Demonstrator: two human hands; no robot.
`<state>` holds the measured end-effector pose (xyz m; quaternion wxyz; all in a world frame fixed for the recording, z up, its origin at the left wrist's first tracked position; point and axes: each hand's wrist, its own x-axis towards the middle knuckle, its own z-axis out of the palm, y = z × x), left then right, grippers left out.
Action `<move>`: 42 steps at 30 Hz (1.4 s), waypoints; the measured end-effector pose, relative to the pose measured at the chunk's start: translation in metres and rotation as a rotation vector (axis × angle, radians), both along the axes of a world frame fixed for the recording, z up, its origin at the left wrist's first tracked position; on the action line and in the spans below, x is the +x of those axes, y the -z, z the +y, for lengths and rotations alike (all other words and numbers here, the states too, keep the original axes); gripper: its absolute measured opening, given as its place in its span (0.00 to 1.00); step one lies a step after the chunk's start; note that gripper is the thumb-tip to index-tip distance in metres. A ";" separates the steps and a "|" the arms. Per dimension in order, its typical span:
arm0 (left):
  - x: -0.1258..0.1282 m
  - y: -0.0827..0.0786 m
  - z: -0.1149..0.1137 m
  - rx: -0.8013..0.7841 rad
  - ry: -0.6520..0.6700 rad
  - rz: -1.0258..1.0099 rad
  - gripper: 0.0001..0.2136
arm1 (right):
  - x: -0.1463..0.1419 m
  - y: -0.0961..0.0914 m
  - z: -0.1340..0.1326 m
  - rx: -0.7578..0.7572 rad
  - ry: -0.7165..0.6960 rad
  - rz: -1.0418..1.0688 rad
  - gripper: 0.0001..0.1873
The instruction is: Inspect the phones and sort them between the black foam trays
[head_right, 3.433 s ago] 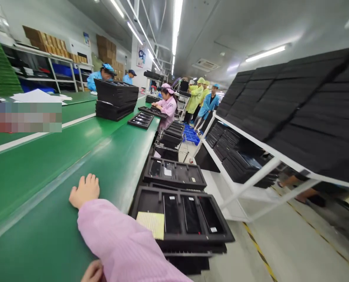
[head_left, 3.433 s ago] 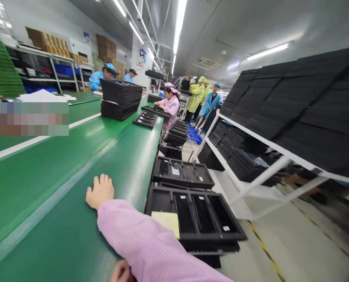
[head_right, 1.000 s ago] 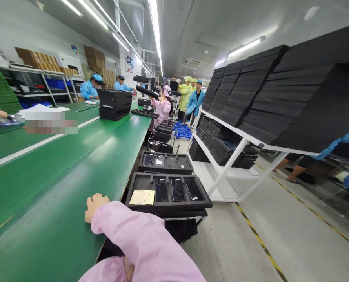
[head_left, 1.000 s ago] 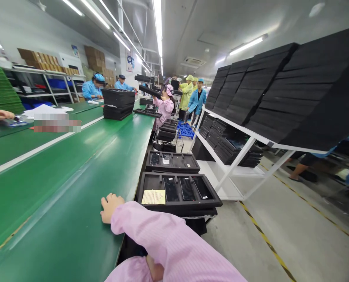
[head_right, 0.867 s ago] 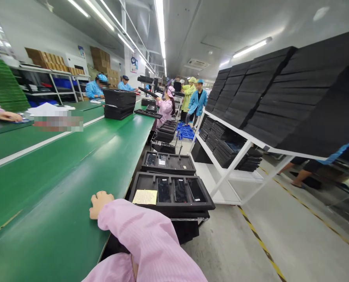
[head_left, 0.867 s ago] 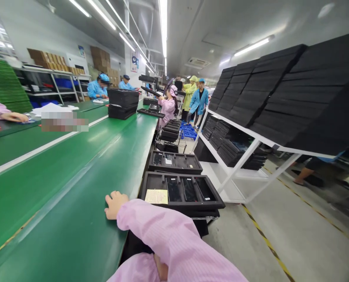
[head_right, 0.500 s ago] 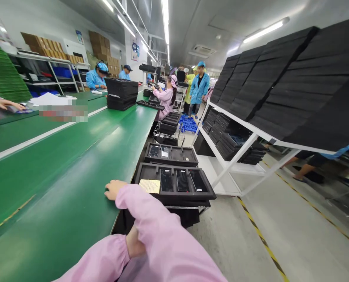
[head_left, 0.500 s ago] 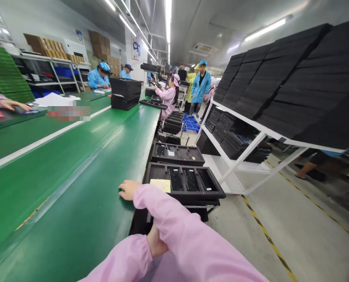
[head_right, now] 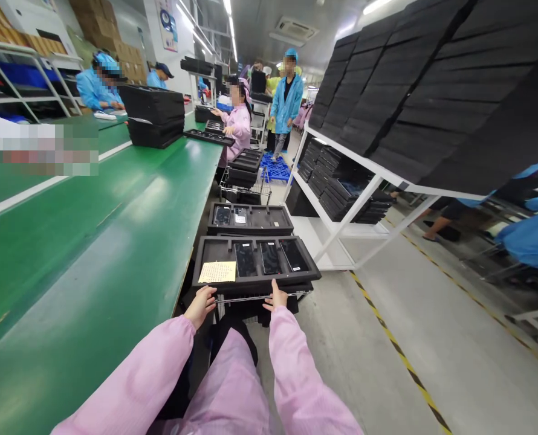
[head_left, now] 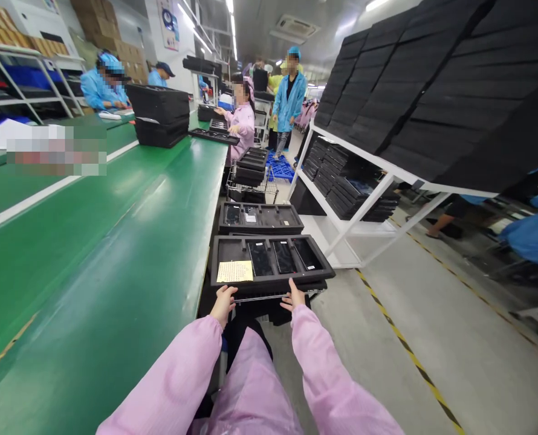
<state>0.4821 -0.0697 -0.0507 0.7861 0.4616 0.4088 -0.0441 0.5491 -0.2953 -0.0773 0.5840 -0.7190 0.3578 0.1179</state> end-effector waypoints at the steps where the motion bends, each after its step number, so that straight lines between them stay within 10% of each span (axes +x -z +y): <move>1: 0.004 0.001 -0.003 0.007 -0.008 0.013 0.17 | 0.008 0.003 0.001 0.042 0.020 0.044 0.23; 12: 0.006 0.003 0.001 0.022 -0.093 0.046 0.19 | 0.054 -0.005 -0.011 0.274 0.106 0.218 0.18; 23: -0.003 -0.003 0.005 0.008 -0.219 0.048 0.16 | -0.017 -0.006 0.004 0.401 0.340 -0.229 0.15; 31: -0.011 -0.032 0.005 0.012 -0.135 -0.180 0.19 | -0.044 -0.059 -0.029 0.489 0.430 -0.505 0.06; 37: -0.061 -0.075 0.047 0.020 0.169 -0.289 0.24 | -0.067 -0.111 -0.035 0.515 0.348 -0.638 0.21; 42: -0.156 -0.098 0.117 0.570 0.102 -0.154 0.22 | -0.103 -0.097 0.048 0.579 0.087 -0.507 0.26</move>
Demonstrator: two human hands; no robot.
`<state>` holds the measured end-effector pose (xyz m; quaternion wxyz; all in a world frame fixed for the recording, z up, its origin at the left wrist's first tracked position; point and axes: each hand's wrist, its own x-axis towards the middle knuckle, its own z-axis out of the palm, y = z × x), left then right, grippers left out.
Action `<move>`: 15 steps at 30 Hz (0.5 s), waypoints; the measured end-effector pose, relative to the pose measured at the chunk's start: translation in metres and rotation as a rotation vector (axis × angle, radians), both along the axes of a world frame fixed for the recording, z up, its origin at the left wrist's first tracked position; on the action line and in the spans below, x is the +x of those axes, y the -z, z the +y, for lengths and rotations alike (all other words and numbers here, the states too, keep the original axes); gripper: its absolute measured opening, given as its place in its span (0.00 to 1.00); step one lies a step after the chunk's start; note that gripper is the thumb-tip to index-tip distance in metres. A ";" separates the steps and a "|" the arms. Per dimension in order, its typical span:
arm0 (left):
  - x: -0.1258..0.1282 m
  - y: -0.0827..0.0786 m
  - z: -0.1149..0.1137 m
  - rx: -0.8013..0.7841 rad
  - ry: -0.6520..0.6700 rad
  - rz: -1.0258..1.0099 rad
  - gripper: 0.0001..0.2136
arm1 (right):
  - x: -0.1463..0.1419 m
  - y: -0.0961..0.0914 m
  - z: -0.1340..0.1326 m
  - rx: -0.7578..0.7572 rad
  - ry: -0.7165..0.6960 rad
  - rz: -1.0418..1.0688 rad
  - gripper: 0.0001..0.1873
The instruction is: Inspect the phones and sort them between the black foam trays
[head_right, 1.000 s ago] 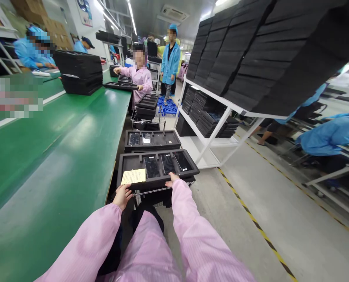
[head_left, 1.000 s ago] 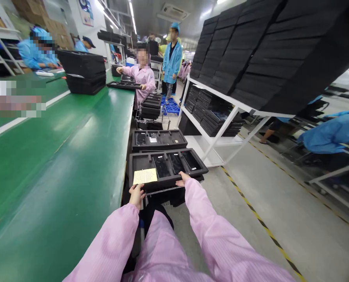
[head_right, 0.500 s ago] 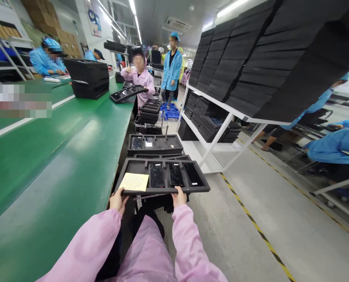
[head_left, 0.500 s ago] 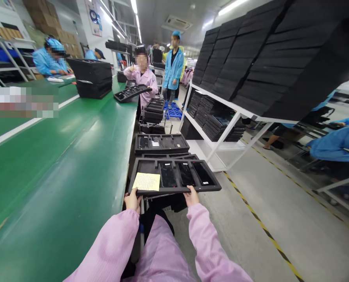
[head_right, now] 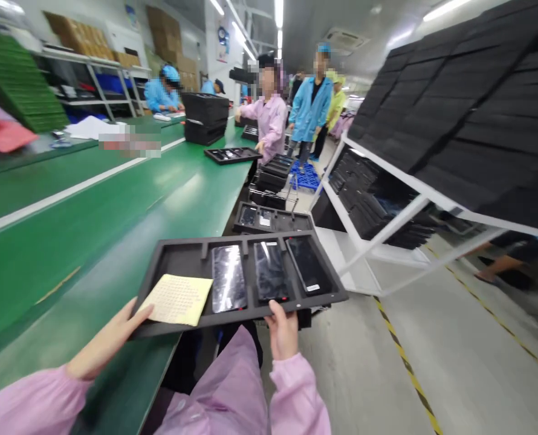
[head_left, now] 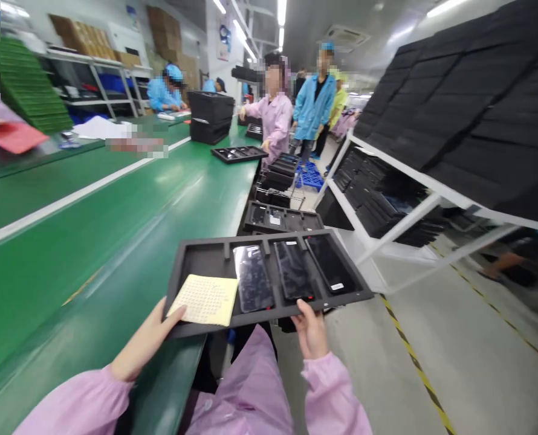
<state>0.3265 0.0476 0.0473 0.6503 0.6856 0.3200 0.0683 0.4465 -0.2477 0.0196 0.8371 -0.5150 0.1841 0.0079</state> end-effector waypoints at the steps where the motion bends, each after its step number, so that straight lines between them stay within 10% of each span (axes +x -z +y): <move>1: -0.024 0.000 0.012 0.080 -0.078 0.034 0.24 | -0.008 0.007 0.023 -0.002 -0.095 0.025 0.27; 9: -0.226 0.038 0.051 0.324 -0.549 0.439 0.29 | -0.058 0.028 0.161 -0.406 -1.204 0.036 0.26; 15: -0.277 0.048 0.022 0.870 -0.648 0.740 0.43 | -0.069 -0.007 0.189 -0.847 -1.742 -0.299 0.18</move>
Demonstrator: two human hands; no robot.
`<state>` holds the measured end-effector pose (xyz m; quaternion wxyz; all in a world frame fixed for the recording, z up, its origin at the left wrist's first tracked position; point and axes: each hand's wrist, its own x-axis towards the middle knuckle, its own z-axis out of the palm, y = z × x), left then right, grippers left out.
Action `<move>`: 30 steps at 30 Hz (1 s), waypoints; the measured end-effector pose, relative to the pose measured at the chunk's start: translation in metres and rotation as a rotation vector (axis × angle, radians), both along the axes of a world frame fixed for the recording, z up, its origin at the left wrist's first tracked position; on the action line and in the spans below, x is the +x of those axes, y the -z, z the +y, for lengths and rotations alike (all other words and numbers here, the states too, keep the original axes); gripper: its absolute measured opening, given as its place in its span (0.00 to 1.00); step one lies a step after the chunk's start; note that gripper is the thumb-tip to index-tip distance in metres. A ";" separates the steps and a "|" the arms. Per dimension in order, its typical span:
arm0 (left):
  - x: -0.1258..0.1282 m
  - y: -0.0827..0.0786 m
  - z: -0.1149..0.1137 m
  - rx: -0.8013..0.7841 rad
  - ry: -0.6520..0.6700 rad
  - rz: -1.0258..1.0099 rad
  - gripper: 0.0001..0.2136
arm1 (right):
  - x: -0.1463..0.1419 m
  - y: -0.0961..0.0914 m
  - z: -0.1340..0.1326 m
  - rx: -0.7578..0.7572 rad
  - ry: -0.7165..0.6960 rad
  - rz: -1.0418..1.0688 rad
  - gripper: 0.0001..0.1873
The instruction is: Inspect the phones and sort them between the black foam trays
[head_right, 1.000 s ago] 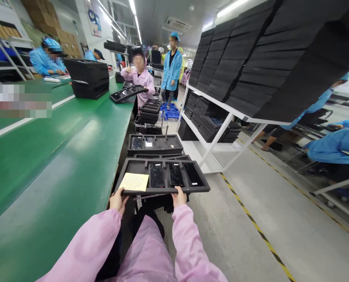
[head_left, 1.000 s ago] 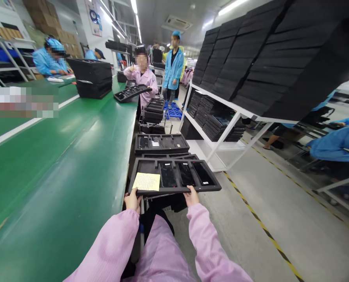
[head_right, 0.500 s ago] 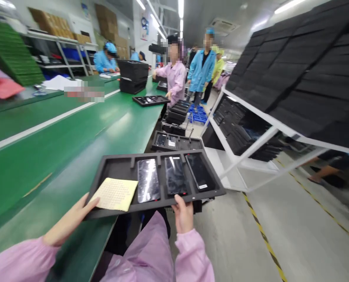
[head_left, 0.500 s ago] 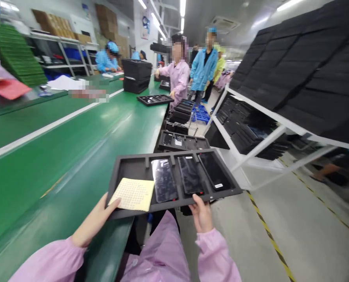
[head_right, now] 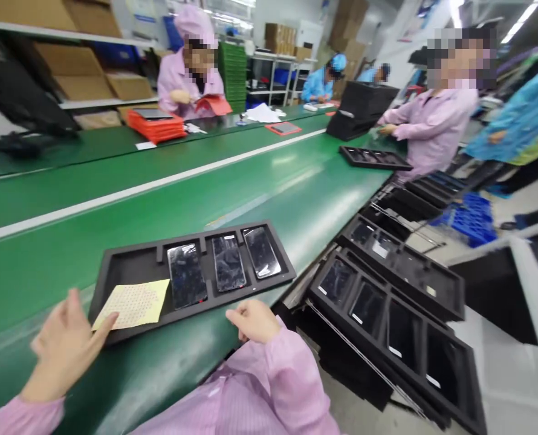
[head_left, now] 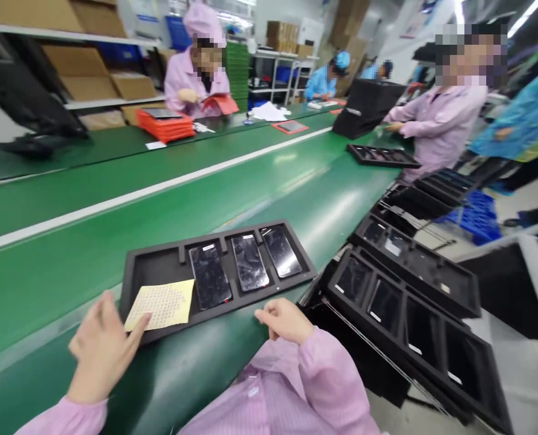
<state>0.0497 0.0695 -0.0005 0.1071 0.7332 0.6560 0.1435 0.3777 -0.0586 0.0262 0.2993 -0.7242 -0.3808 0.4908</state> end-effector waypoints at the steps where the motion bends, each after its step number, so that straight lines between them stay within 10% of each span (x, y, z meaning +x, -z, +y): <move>1: 0.003 0.000 -0.004 0.047 0.074 0.026 0.41 | -0.006 -0.005 0.011 0.047 -0.023 -0.096 0.17; 5: 0.015 0.005 -0.003 -0.032 0.449 0.003 0.27 | -0.047 -0.008 0.073 0.253 -0.083 -0.410 0.07; 12: 0.017 0.005 0.036 -0.118 0.497 -0.103 0.22 | -0.083 0.023 0.141 0.305 -0.100 -0.671 0.13; 30: 0.000 0.012 0.079 -0.175 0.495 0.111 0.25 | -0.093 0.020 0.093 0.662 -0.017 -0.580 0.16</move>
